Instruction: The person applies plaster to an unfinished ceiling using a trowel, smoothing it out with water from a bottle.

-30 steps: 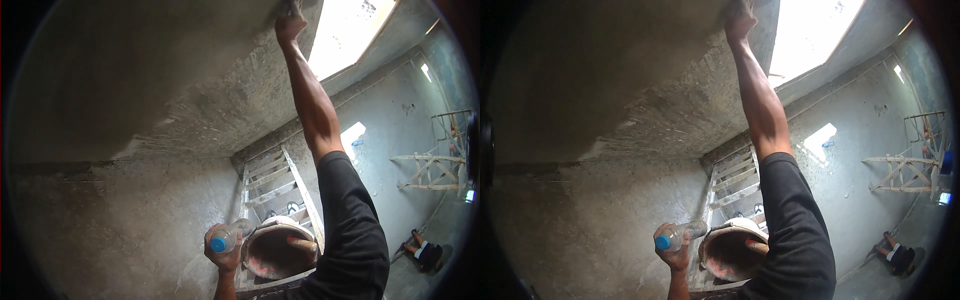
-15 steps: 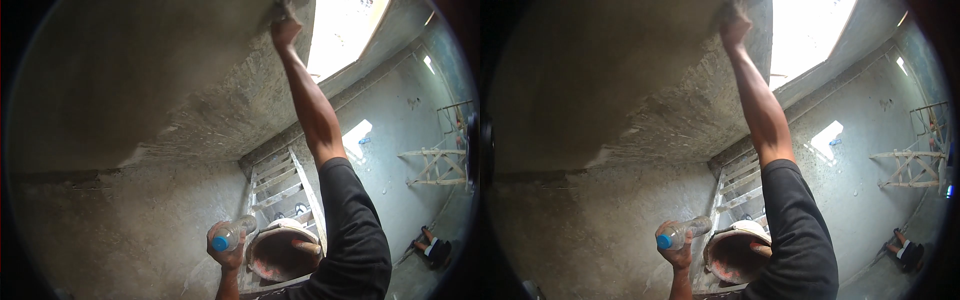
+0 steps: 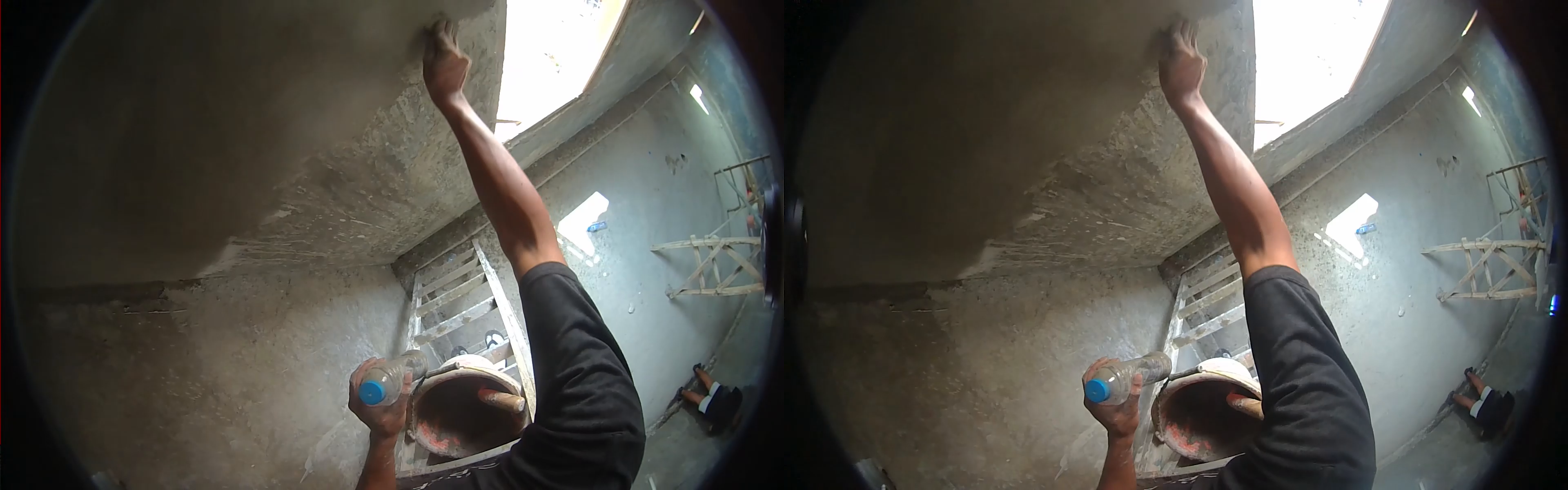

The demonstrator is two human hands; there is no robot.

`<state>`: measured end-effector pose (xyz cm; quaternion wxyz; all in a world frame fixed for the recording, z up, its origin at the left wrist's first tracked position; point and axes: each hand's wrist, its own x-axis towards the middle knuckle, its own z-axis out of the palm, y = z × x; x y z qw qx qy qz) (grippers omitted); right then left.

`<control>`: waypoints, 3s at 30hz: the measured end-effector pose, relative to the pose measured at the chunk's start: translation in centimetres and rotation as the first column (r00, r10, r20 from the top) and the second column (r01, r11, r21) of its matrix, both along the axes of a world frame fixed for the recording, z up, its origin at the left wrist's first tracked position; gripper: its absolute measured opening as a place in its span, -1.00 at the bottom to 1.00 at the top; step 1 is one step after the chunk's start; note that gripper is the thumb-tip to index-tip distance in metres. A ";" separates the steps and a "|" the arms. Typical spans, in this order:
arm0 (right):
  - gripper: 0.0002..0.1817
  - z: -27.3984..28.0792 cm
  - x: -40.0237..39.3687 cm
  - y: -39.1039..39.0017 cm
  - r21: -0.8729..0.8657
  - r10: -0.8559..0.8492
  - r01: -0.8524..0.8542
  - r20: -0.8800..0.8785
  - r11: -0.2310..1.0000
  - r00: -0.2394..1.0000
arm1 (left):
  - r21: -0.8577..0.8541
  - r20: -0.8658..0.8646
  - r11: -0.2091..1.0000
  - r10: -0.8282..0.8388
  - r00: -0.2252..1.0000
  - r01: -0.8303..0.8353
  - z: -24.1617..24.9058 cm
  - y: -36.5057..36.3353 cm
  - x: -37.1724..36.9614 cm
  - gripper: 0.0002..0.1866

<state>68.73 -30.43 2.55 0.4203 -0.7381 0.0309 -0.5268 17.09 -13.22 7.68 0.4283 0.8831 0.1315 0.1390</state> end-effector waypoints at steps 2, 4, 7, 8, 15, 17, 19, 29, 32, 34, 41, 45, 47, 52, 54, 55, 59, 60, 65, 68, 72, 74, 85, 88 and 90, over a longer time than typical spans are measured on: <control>-0.61 -2.4 -1.5 0.3 -0.082 -0.028 0.007 -0.254 0.997 0.967 | -0.001 0.014 1.000 -0.002 1.000 0.002 0.1 -0.2 0.1 -0.36; -0.63 -1.5 -3.2 -1.8 -0.029 0.107 -0.119 -0.266 0.992 0.958 | 0.015 0.020 1.000 -0.015 1.000 0.014 0.3 0.0 0.0 -0.36; -0.63 0.0 -0.2 -4.2 0.019 -0.021 0.018 0.158 1.000 0.987 | 0.009 0.040 1.000 -0.012 0.999 0.012 0.6 -0.3 0.0 -0.39; -0.63 0.8 1.2 -4.6 0.025 -0.026 0.022 0.155 0.999 0.988 | -0.010 0.055 1.000 0.005 0.998 -0.005 0.7 -0.2 0.0 -0.42; -0.66 -1.7 2.0 -4.6 -0.098 -0.079 0.074 -0.047 0.992 0.996 | -0.023 0.001 1.000 -0.004 1.000 0.004 0.0 0.1 -0.7 -0.36; -0.66 -2.4 1.0 -5.5 -0.047 -0.056 0.052 -0.091 0.998 0.994 | 0.024 -0.001 1.000 -0.015 1.000 0.015 0.2 0.2 -0.5 -0.37; -0.67 -0.4 -0.4 -5.6 0.080 0.022 -0.020 -0.034 0.997 0.999 | 0.027 0.050 1.000 -0.014 0.999 0.012 0.5 0.1 -0.1 -0.40; -0.68 0.1 -2.0 -3.4 -0.016 0.133 -0.136 -0.116 0.991 0.984 | 0.017 0.084 1.000 0.008 0.996 -0.009 0.3 -0.2 0.2 -0.41; -0.71 2.7 -1.6 -5.0 0.145 0.141 -0.136 -0.028 0.980 0.990 | 0.054 0.095 0.998 -0.018 0.995 0.013 0.3 -0.3 0.3 -0.40; -0.70 4.7 -1.4 -5.0 0.388 0.110 -0.081 -0.054 0.918 0.992 | 0.024 0.061 1.000 -0.013 0.998 0.012 0.5 -0.4 -0.1 -0.39; -0.75 -4.0 -4.3 4.5 -0.044 0.087 -0.085 0.032 0.995 0.996 | 0.027 0.058 0.999 -0.029 0.998 0.028 0.3 -0.4 0.0 -0.39; -0.73 -3.1 -6.3 3.9 0.123 0.293 -0.280 -0.110 0.952 0.950 | 0.045 0.045 0.999 -0.022 0.999 0.020 0.5 0.0 -0.1 -0.39; -0.73 0.2 -5.6 3.1 0.265 0.260 -0.224 -0.107 0.938 0.960 | 0.064 0.055 0.998 -0.031 0.998 0.028 0.5 0.4 -0.3 -0.39; -0.69 0.5 -1.6 4.8 -0.109 0.038 -0.013 0.234 0.994 0.972 | 0.032 0.027 0.999 -0.002 1.000 0.001 0.2 0.5 -0.6 -0.37; -0.69 -3.3 -2.7 5.7 -0.115 0.060 -0.046 0.121 0.992 0.991 | 0.031 0.035 0.999 0.008 0.999 -0.009 -0.1 0.6 -0.6 -0.37; -0.69 -5.0 -3.7 5.8 -0.119 0.078 -0.077 0.003 0.990 0.997 | 0.046 0.036 0.999 0.003 0.999 -0.005 -0.1 0.5 -0.8 -0.37; -0.66 -6.6 -6.2 5.3 0.087 0.181 -0.175 -0.069 0.981 0.981 | 0.049 0.026 0.999 -0.006 1.000 0.005 0.3 0.8 -0.8 -0.38; -0.66 -5.3 -6.0 5.3 0.089 0.183 -0.176 -0.073 0.980 0.980 | 0.050 0.022 0.999 -0.005 1.000 0.004 0.2 0.8 -0.8 -0.38; -0.71 2.5 -5.4 5.9 0.070 0.198 -0.213 0.175 0.974 0.964 | 0.077 0.003 0.997 -0.017 1.000 0.017 0.3 0.9 -0.9 -0.39; -0.69 0.3 -4.2 7.3 -0.129 0.301 -0.279 0.199 0.951 0.933 | 0.026 -0.010 1.000 0.013 1.000 -0.012 0.1 0.9 -1.0 -0.39; -0.68 -4.9 -5.5 7.7 -0.156 0.183 -0.161 0.139 0.974 0.973 | 0.024 -0.011 1.000 0.012 1.000 -0.011 0.1 0.8 -1.1 -0.39; -0.68 -6.7 -7.0 7.0 -0.209 0.258 -0.258 -0.028 0.943 0.966 | 0.051 -0.013 0.999 -0.006 1.000 0.007 0.1 0.8 -1.0 -0.38; -0.70 -3.7 -4.7 6.8 -0.097 0.151 -0.140 0.120 0.985 0.981 | 0.043 -0.011 0.999 0.016 1.000 -0.015 0.0 1.0 -1.2 -0.39; -0.68 -7.3 -6.5 6.6 -0.193 0.213 -0.219 -0.051 0.956 0.976 | 0.024 0.000 0.999 0.026 1.000 -0.026 0.0 0.8 -1.1 -0.40; -0.72 -6.8 -7.7 6.1 0.006 0.263 -0.263 -0.086 0.965 0.961 | 0.019 0.005 0.999 0.033 0.999 -0.033 -0.2 0.8 -1.0 -0.40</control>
